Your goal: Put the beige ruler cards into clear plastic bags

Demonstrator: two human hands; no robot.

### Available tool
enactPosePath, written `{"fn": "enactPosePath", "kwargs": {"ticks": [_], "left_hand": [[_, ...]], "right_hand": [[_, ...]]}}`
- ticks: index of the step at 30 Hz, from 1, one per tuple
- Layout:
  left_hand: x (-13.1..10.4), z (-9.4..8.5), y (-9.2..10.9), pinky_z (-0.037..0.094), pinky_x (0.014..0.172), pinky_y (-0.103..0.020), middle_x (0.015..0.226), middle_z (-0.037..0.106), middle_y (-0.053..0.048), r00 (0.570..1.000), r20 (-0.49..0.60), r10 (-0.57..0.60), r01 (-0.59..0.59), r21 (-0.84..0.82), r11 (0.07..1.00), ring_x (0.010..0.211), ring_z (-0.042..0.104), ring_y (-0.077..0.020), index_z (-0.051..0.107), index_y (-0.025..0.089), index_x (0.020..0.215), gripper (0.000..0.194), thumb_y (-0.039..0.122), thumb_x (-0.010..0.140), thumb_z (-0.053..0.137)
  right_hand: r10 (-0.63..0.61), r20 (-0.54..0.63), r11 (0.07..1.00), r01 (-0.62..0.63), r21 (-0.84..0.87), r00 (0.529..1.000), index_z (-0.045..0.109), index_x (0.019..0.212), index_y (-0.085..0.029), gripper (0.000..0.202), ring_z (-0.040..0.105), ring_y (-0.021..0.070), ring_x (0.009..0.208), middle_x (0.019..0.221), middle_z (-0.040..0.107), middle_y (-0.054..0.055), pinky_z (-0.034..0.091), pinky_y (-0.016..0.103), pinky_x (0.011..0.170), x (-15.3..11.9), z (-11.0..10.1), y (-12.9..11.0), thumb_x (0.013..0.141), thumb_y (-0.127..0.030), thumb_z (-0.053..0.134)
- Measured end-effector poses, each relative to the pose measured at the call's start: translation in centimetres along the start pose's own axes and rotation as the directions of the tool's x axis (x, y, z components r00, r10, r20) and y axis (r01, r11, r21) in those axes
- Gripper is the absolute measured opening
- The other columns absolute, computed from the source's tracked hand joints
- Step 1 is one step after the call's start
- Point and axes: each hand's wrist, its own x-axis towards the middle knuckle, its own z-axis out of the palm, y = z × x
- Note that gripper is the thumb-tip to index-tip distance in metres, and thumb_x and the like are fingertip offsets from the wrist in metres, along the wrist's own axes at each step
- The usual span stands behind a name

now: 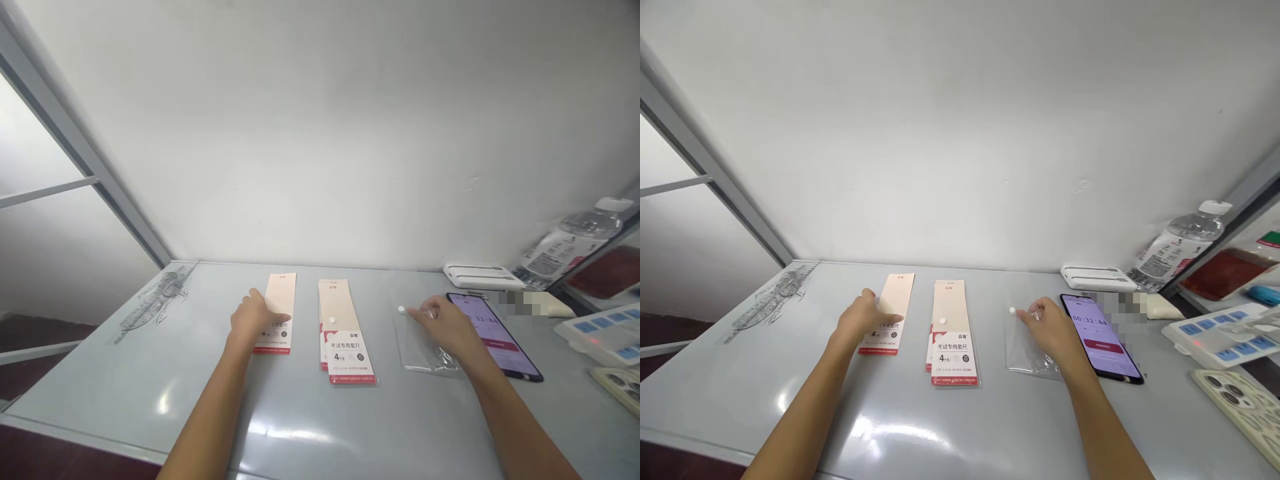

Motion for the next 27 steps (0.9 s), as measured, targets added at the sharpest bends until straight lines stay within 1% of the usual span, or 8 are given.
{"fn": "enactPosePath", "kwargs": {"ticks": [3, 5, 11, 14, 17, 22, 24, 27], "left_hand": [[-0.1, -0.2, -0.1, 0.038, 0.063, -0.029, 0.101, 0.059, -0.013, 1.0, 0.005, -0.006, 0.006, 0.015, 1.0, 0.091, 0.056, -0.0275, 0.044, 0.018, 0.095, 0.067, 0.057, 0.045, 0.065], [-0.1, -0.4, -0.1, 0.038, 0.063, -0.029, 0.099, 0.06, -0.012, 1.0, 0.015, -0.003, 0.003, 0.01, 1.0, 0.09, 0.057, -0.0274, 0.045, 0.019, 0.09, 0.063, 0.057, 0.044, 0.066], [0.0, -0.4, -0.2, 0.038, 0.062, -0.029, 0.103, 0.058, -0.011, 0.998, 0.069, 0.006, -0.004, -0.034, 0.999, 0.089, 0.057, -0.0264, 0.048, 0.018, 0.086, 0.058, 0.056, 0.045, 0.066], [0.1, -0.2, -0.3, 0.039, 0.064, -0.028, 0.112, 0.053, -0.012, 0.999, 0.032, 0.026, -0.024, -0.052, 0.998, 0.094, 0.054, -0.0255, 0.047, 0.018, 0.094, 0.065, 0.055, 0.045, 0.067], [0.0, -0.1, -0.3, 0.04, 0.066, -0.029, 0.116, 0.049, -0.014, 0.998, 0.003, 0.056, -0.056, -0.046, 0.997, 0.098, 0.052, -0.026, 0.043, 0.017, 0.103, 0.071, 0.054, 0.047, 0.066], [-0.8, 0.0, 0.1, 0.039, 0.074, -0.036, 0.112, 0.049, -0.016, 0.988, -0.114, 0.103, -0.098, 0.047, 0.994, 0.105, 0.047, -0.0312, 0.045, 0.016, 0.103, 0.064, 0.06, 0.058, 0.053], [-1.0, 0.0, 0.3, 0.039, 0.075, -0.038, 0.109, 0.051, -0.017, 0.991, -0.086, 0.098, -0.091, 0.079, 0.993, 0.105, 0.047, -0.0333, 0.047, 0.015, 0.098, 0.067, 0.065, 0.054, 0.053], [-1.2, -0.2, 0.2, 0.04, 0.074, -0.037, 0.106, 0.055, -0.014, 0.998, 0.022, 0.065, -0.067, 0.102, 0.993, 0.1, 0.05, -0.032, 0.05, 0.018, 0.089, 0.066, 0.063, 0.042, 0.063]], "right_hand": [[-0.079, -0.05, 0.989, 0.085, 0.124, 0.996, 0.05, 0.068, -0.022, 0.03, 0.054, 0.0172, 0.056, 0.064, 0.058, 0.001, 0.039, 0.027, 0.05, -1.2, -0.3, -1.9, 0.072, -0.051, 0.047], [-0.122, -0.088, 0.97, 0.137, 0.2, 0.989, 0.048, 0.066, -0.022, 0.029, 0.053, 0.0153, 0.056, 0.062, 0.057, 0.0, 0.039, 0.025, 0.05, -2.2, -0.3, -3.1, 0.072, -0.05, 0.05], [-0.251, -0.073, 0.901, 0.26, 0.347, 0.965, 0.042, 0.063, -0.021, 0.028, 0.047, 0.011, 0.051, 0.058, 0.049, -0.003, 0.038, 0.021, 0.048, -4.8, 0.0, -5.3, 0.075, -0.045, 0.051], [-0.261, -0.042, 0.88, 0.256, 0.401, 0.964, 0.04, 0.063, -0.022, 0.028, 0.048, 0.0112, 0.052, 0.06, 0.05, -0.003, 0.04, 0.021, 0.049, -5.2, 0.3, -5.6, 0.075, -0.045, 0.051], [-0.215, -0.05, 0.874, 0.215, 0.436, 0.975, 0.04, 0.066, -0.022, 0.028, 0.05, 0.0122, 0.05, 0.06, 0.053, -0.002, 0.04, 0.023, 0.048, -5.1, 0.6, -5.6, 0.076, -0.047, 0.049], [-0.182, -0.058, 0.862, 0.188, 0.47, 0.982, 0.042, 0.07, -0.023, 0.029, 0.052, 0.0142, 0.05, 0.063, 0.058, 0.0, 0.042, 0.026, 0.047, -5.1, 0.7, -5.7, 0.075, -0.051, 0.046], [-0.185, -0.056, 0.858, 0.189, 0.478, 0.981, 0.042, 0.07, -0.023, 0.029, 0.053, 0.0143, 0.05, 0.064, 0.059, 0.0, 0.042, 0.026, 0.048, -5.3, 0.7, -5.8, 0.076, -0.051, 0.046], [-0.189, -0.045, 0.867, 0.189, 0.461, 0.981, 0.042, 0.069, -0.023, 0.028, 0.053, 0.0136, 0.051, 0.063, 0.058, -0.001, 0.042, 0.026, 0.049, -5.5, 0.6, -6.0, 0.076, -0.049, 0.046]]}}
